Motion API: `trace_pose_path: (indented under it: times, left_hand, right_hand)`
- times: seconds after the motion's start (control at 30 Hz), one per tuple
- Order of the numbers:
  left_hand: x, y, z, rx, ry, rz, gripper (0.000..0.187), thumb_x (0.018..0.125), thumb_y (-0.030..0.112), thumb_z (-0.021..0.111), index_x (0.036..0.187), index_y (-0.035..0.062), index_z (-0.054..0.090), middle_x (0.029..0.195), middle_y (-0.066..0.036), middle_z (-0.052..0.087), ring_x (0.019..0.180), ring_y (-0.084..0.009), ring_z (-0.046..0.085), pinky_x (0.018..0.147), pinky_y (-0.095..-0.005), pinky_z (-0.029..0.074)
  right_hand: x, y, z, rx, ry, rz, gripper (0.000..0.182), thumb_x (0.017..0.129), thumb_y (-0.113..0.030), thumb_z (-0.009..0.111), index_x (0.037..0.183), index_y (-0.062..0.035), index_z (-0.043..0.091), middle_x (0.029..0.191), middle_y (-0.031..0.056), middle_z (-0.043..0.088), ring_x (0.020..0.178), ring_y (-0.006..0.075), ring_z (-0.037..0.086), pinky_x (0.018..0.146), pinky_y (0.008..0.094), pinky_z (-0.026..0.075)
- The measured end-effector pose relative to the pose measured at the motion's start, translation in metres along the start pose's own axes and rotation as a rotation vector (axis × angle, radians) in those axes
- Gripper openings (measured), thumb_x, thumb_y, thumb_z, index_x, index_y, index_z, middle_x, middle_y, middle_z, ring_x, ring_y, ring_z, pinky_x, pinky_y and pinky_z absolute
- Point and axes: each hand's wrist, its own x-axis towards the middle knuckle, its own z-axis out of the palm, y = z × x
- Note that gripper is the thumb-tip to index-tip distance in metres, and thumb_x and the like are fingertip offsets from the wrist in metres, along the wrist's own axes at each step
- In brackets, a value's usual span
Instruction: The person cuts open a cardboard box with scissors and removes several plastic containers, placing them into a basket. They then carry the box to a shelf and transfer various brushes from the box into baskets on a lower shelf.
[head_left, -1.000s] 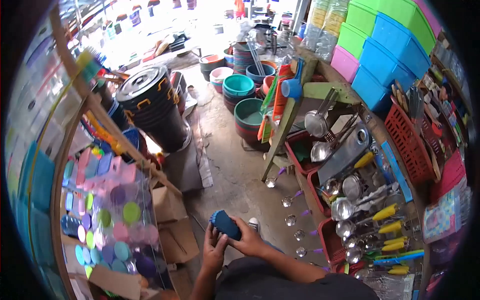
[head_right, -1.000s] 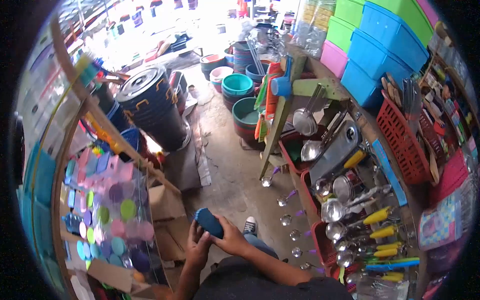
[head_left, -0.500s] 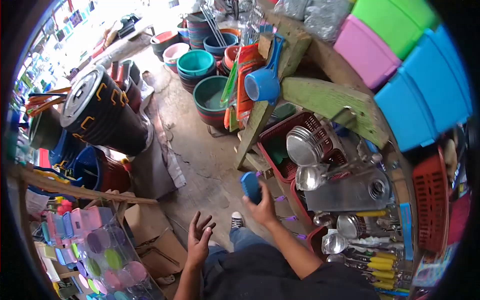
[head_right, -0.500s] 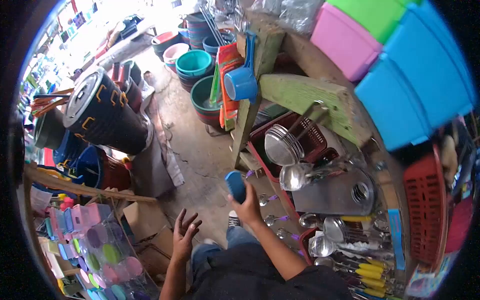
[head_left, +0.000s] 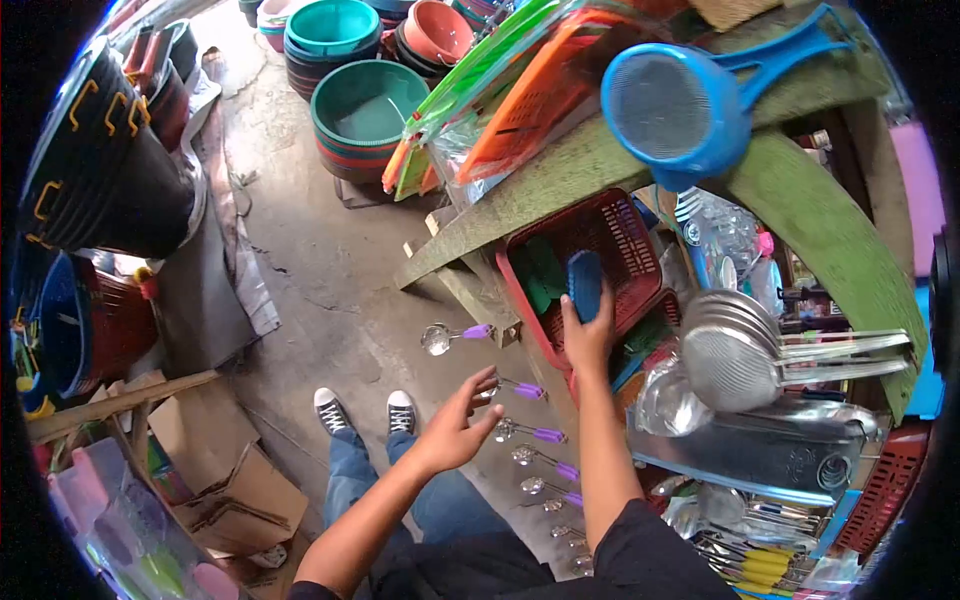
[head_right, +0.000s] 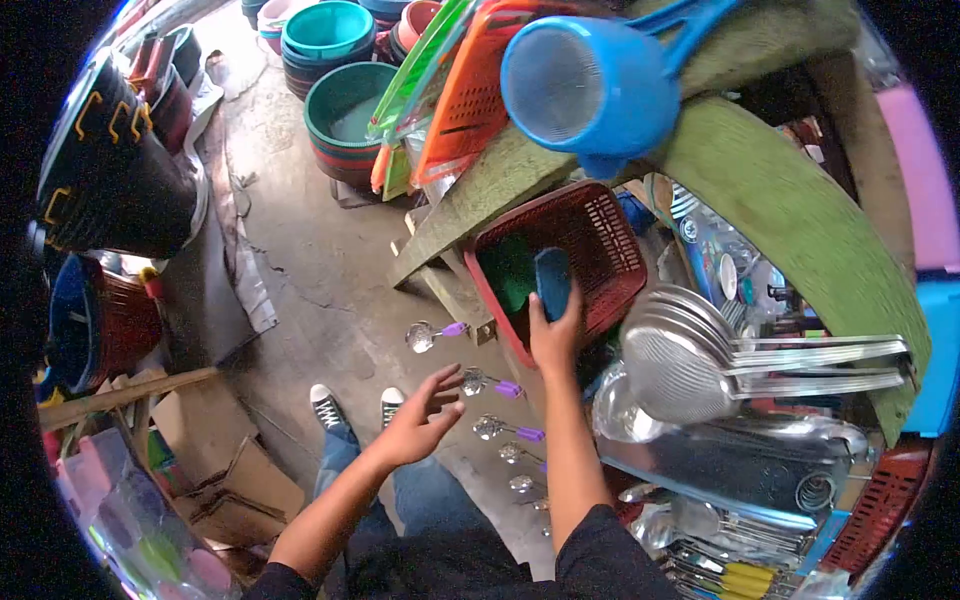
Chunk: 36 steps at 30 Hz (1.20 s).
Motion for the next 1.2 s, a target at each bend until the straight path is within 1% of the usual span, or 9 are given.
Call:
trace_pose_path:
  times: [0.03, 0.2, 0.27, 0.3, 0.4, 0.47, 0.57, 0.77, 1.2]
  left_hand:
    - [0.01, 0.004, 0.001, 0.035, -0.026, -0.006, 0.065, 0.097, 0.025, 0.062, 0.151, 0.0052, 0.031, 0.144, -0.023, 0.049, 0.128, -0.0355, 0.054, 0.1, -0.0427, 0.049]
    - [0.05, 0.021, 0.008, 0.085, -0.086, 0.014, 0.07, 0.096, 0.027, 0.062, 0.152, 0.0022, 0.029, 0.147, -0.028, 0.042, 0.133, -0.0381, 0.049, 0.105, -0.0409, 0.045]
    - [0.062, 0.014, 0.013, 0.174, -0.05, 0.178, 0.072, 0.096, 0.027, 0.06, 0.151, -0.0037, 0.026, 0.15, -0.032, 0.036, 0.139, -0.041, 0.04, 0.112, -0.0415, 0.037]
    - [0.067, 0.01, 0.015, 0.164, -0.052, 0.173, 0.072, 0.096, 0.027, 0.06, 0.151, -0.0037, 0.026, 0.15, -0.032, 0.036, 0.139, -0.041, 0.04, 0.112, -0.0415, 0.037]
    - [0.08, 0.005, 0.024, 0.347, 0.028, 0.21, 0.076, 0.096, 0.025, 0.061, 0.155, -0.0009, 0.02, 0.157, -0.028, 0.026, 0.133, -0.0363, 0.049, 0.104, -0.0409, 0.045]
    - [0.084, 0.012, 0.027, 0.471, 0.143, 0.281, 0.076, 0.094, 0.023, 0.062, 0.153, -0.0044, 0.022, 0.159, -0.028, 0.019, 0.136, -0.0386, 0.045, 0.112, -0.0422, 0.036]
    - [0.087, 0.022, 0.031, 0.494, 0.184, 0.265, 0.072, 0.092, 0.021, 0.062, 0.151, -0.0049, 0.028, 0.16, -0.028, 0.017, 0.138, -0.0402, 0.041, 0.113, -0.0421, 0.036]
    - [0.09, 0.026, 0.033, 0.456, 0.076, 0.187, 0.062, 0.091, 0.021, 0.063, 0.143, -0.0057, 0.043, 0.158, -0.028, 0.022, 0.138, -0.0409, 0.04, 0.113, -0.0425, 0.037]
    - [0.089, 0.025, 0.03, 0.417, 0.075, 0.2, 0.06, 0.092, 0.024, 0.061, 0.142, -0.0044, 0.045, 0.158, -0.027, 0.023, 0.134, -0.0437, 0.043, 0.111, -0.0437, 0.038]
  right_hand:
    - [0.014, 0.008, 0.0, -0.089, -0.091, 0.093, 0.072, 0.086, -0.023, 0.075, 0.145, -0.0012, 0.041, 0.134, 0.0236, 0.056, 0.124, 0.0358, 0.055, 0.103, 0.0424, 0.043]
    - [0.061, 0.04, 0.012, -0.311, -0.024, -0.017, 0.071, 0.084, -0.021, 0.076, 0.145, -0.0056, 0.044, 0.136, 0.0223, 0.056, 0.123, 0.0344, 0.057, 0.101, 0.0426, 0.044]
    - [0.079, 0.06, 0.012, -0.262, -0.188, 0.034, 0.075, 0.086, -0.02, 0.074, 0.15, -0.0075, 0.037, 0.142, 0.0252, 0.049, 0.128, 0.0375, 0.051, 0.107, 0.0433, 0.039]
    - [0.083, 0.062, 0.013, -0.214, -0.221, 0.064, 0.071, 0.085, -0.019, 0.076, 0.146, -0.006, 0.043, 0.14, 0.0236, 0.052, 0.124, 0.0327, 0.055, 0.105, 0.0401, 0.041]
    - [0.09, 0.064, 0.017, -0.057, -0.394, 0.245, 0.067, 0.084, -0.021, 0.078, 0.142, -0.0047, 0.049, 0.132, 0.0215, 0.059, 0.119, 0.0285, 0.059, 0.102, 0.0368, 0.043]
    - [0.086, 0.062, 0.021, -0.089, -0.376, 0.12, 0.064, 0.085, -0.022, 0.078, 0.14, -0.0039, 0.052, 0.127, 0.0211, 0.063, 0.115, 0.0269, 0.061, 0.101, 0.0345, 0.044]
    - [0.089, 0.085, 0.028, -0.142, -0.367, 0.066, 0.061, 0.087, -0.024, 0.076, 0.14, -0.0077, 0.053, 0.134, 0.0207, 0.058, 0.124, 0.0326, 0.056, 0.105, 0.0393, 0.042]
    - [0.09, 0.078, 0.027, -0.078, -0.326, 0.024, 0.052, 0.087, -0.015, 0.074, 0.136, -0.0081, 0.058, 0.132, 0.0209, 0.059, 0.124, 0.0358, 0.055, 0.105, 0.0423, 0.042]
    - [0.082, 0.074, 0.033, -0.14, -0.243, 0.038, 0.039, 0.092, -0.007, 0.064, 0.131, -0.005, 0.06, 0.127, 0.0205, 0.064, 0.121, 0.0347, 0.059, 0.102, 0.0398, 0.044]
